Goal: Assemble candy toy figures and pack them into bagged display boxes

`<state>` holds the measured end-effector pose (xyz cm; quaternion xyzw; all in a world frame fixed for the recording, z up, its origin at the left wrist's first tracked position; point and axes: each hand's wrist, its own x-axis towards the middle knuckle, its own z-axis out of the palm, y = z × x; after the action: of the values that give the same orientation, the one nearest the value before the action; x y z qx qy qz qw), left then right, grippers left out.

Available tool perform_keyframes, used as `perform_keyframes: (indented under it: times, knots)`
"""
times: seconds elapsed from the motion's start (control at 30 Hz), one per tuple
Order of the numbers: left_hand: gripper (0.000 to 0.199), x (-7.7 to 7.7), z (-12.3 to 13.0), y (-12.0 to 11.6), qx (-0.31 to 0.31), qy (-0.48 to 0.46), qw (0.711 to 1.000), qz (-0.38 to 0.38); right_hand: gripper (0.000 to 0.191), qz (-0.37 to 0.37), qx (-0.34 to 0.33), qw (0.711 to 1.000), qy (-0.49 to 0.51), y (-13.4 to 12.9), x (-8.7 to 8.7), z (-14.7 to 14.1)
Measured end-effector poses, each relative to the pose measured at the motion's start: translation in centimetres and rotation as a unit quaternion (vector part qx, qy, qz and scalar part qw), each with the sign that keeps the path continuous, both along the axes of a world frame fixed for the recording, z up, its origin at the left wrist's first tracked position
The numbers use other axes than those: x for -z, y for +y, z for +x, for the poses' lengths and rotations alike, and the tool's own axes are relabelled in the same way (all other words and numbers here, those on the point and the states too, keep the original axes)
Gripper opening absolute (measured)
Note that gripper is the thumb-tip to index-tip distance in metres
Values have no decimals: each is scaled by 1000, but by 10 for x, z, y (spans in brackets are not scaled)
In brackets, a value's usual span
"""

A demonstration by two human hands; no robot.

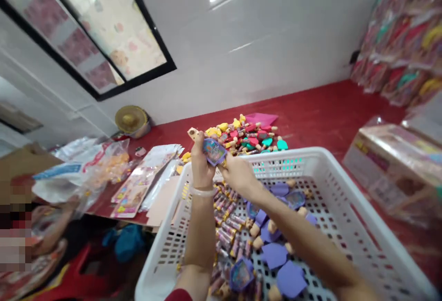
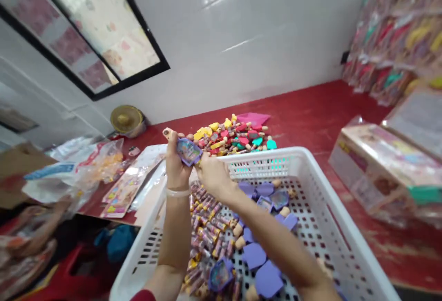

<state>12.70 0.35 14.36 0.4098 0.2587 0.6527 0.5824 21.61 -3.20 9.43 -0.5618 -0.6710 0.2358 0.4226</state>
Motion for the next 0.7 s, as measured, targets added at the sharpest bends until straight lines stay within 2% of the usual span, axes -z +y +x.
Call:
perform_keyframes:
  times: [0.03,0.07,0.13,0.17,0.2,0.23,0.27,0.33,0.37,0.4,0.43,0.47,0.5,0.53,0.57,0.6,0.63,0.67,0.7]
  knots:
    - [33,3,-9,-1,48,-14,999,-12,12,-16,-65,996,62,0,6,-5]
    - [34,8,-16,-3,95,-21,995,-19,15,-50,-144,979,138,-1,15,-8]
    - [34,21,-27,-7,159,-23,987,-30,31,-154,-300,899,279,-3,37,-13]
    - [33,29,-29,-7,169,-24,985,-39,37,-205,-342,858,324,-3,48,-14]
    - [31,36,-30,-6,165,-28,985,-52,39,-239,-352,836,345,-4,57,-14]
    - [31,44,-29,-3,146,-33,986,-72,39,-248,-332,843,344,-4,64,-13]
    - [31,51,-27,2,110,-41,988,-99,37,-233,-277,875,320,-4,69,-11]
    - [33,63,-21,13,27,-65,984,-166,27,-158,-97,956,229,-4,74,-5]
    - [34,68,-18,17,-6,-79,978,-192,23,-119,-18,976,181,-4,76,-1]
    - [35,72,-15,20,-22,-95,973,-208,21,-97,22,984,151,-5,78,2]
    - [34,75,-13,21,-16,-112,971,-211,22,-100,18,983,151,-6,81,5]
    - [33,76,-12,21,11,-128,971,-203,25,-134,-30,974,179,-7,85,6]
    - [33,76,-12,19,52,-143,971,-185,29,-187,-115,948,229,-8,90,7]
    - [32,76,-13,17,100,-152,969,-164,34,-244,-211,901,290,-9,95,6]
    - [32,75,-15,15,149,-155,966,-145,39,-295,-295,841,345,-11,100,5]
    - [33,74,-17,13,189,-150,961,-132,41,-332,-353,786,383,-12,104,3]
    - [33,74,-19,13,210,-139,960,-125,42,-347,-375,762,399,-12,105,2]
    - [33,74,-20,14,203,-120,964,-126,40,-334,-357,779,393,-13,105,1]
    - [33,75,-20,16,162,-102,972,-135,38,-296,-297,830,367,-12,103,1]
